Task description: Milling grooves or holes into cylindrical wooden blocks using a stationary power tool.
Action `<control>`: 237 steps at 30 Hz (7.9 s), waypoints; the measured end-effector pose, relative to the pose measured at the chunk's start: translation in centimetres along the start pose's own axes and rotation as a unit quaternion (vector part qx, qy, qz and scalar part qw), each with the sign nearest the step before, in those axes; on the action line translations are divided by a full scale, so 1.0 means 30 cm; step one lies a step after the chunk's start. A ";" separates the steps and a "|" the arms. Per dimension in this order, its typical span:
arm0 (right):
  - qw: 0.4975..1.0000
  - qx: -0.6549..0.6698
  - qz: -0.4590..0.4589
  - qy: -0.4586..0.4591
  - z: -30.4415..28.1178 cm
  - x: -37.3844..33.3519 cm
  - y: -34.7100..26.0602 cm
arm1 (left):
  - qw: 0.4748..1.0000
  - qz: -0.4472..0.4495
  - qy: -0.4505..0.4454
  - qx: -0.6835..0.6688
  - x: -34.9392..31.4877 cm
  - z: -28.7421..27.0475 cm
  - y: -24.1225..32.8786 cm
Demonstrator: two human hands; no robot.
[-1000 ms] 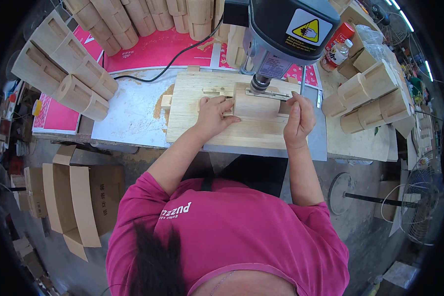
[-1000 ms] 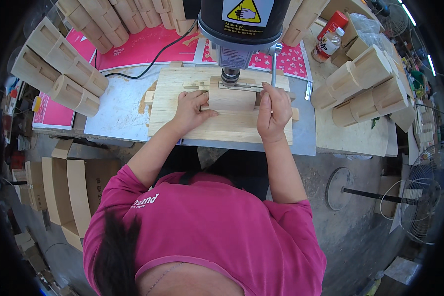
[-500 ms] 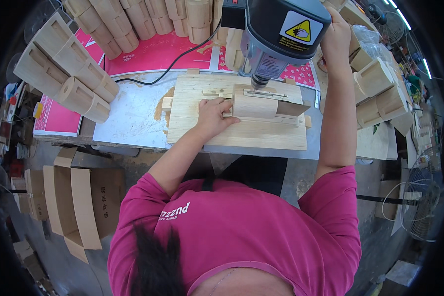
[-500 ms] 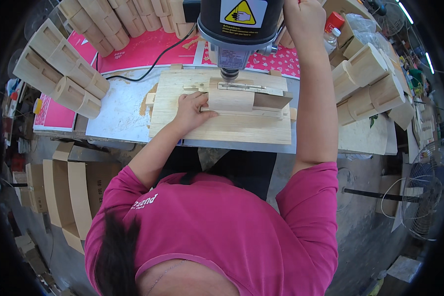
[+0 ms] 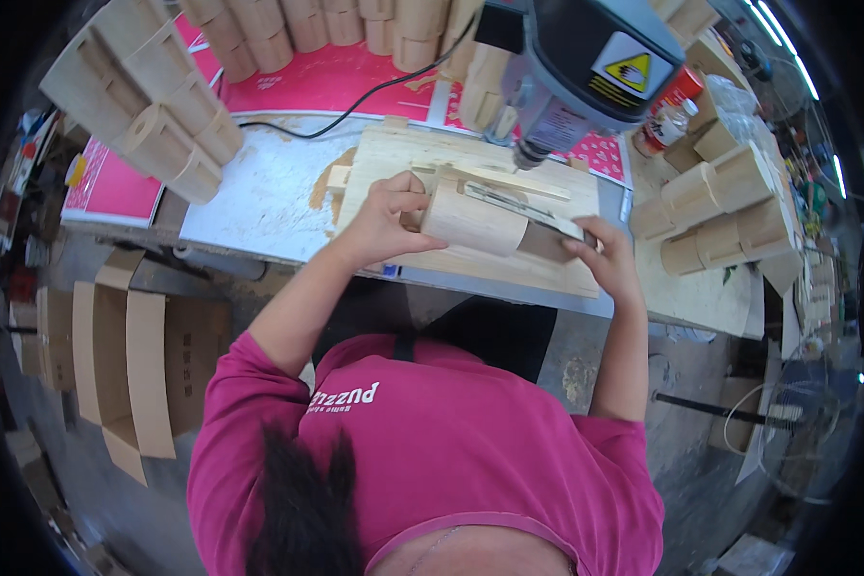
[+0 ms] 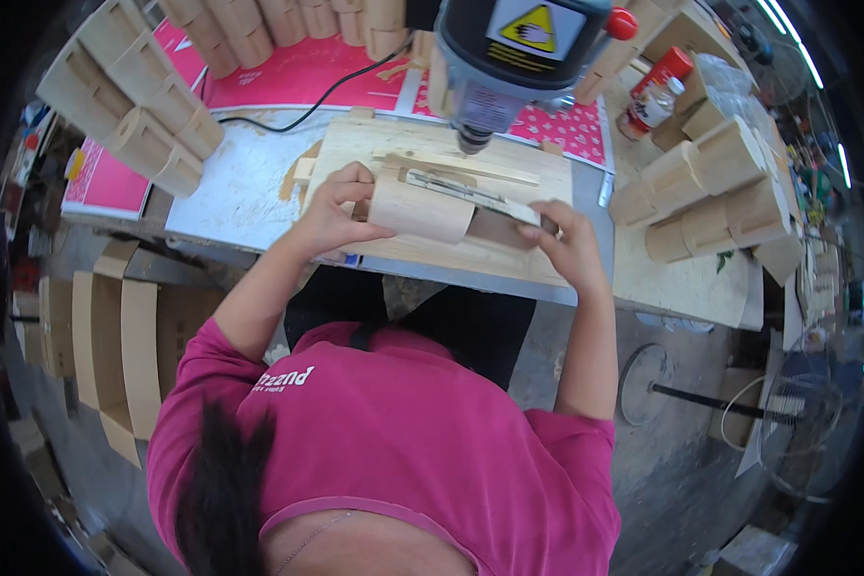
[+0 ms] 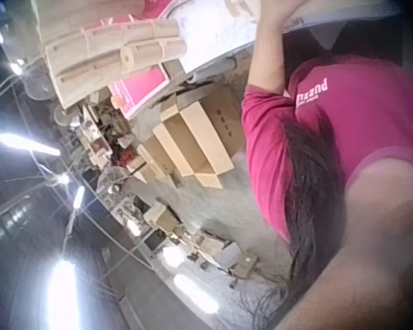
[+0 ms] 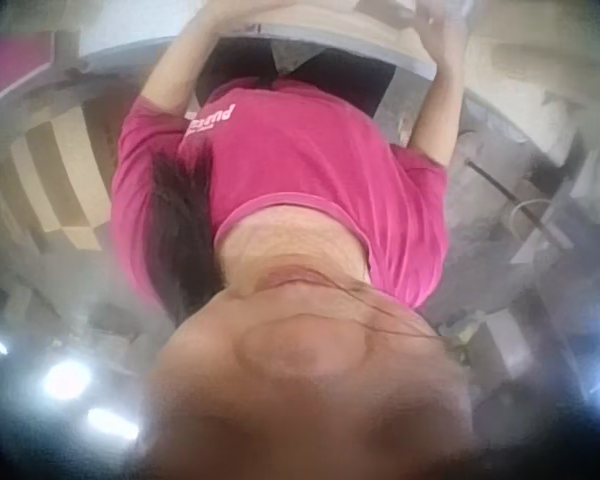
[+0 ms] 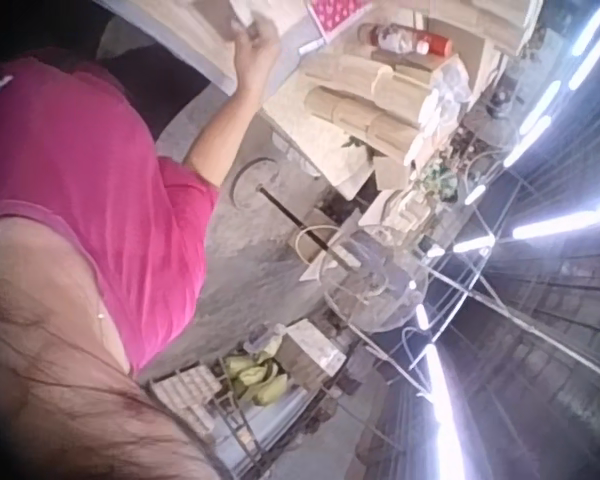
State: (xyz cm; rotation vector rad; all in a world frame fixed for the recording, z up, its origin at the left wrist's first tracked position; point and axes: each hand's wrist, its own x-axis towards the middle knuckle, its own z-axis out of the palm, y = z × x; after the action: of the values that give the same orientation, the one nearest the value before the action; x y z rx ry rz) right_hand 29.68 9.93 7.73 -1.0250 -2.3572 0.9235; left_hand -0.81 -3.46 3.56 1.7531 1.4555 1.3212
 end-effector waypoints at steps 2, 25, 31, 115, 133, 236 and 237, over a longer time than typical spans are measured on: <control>0.998 0.033 -0.046 -0.012 0.034 -0.056 -0.026 | 0.999 0.031 0.017 0.003 -0.055 -0.131 0.048; 0.909 0.376 0.168 -0.067 0.204 -0.088 0.083 | 0.737 -0.082 0.207 -0.638 -0.288 -0.667 0.221; 0.910 0.375 0.163 -0.067 0.199 -0.096 0.059 | 0.885 -0.126 0.448 -0.020 -0.251 -0.956 0.436; 0.946 0.319 0.046 0.038 0.117 -0.127 0.029 | 0.967 -0.144 -0.210 0.015 0.076 -0.273 0.217; 0.933 0.357 0.000 0.040 0.173 -0.108 0.041 | 0.953 -0.200 -0.086 -0.209 0.092 -0.019 -0.012; 0.921 -0.075 -0.165 0.344 -0.172 0.146 -0.410 | 0.969 0.043 0.015 0.242 0.084 0.187 -0.139; 0.925 -0.059 -0.155 0.341 -0.140 0.101 -0.397 | 0.970 0.039 0.010 0.239 0.089 0.189 -0.136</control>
State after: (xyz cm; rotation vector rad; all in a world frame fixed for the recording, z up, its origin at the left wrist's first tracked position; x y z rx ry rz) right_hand 24.41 7.87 19.41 -0.8046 -1.9025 0.2386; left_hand 2.34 1.38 -1.20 2.1156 1.8475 1.0845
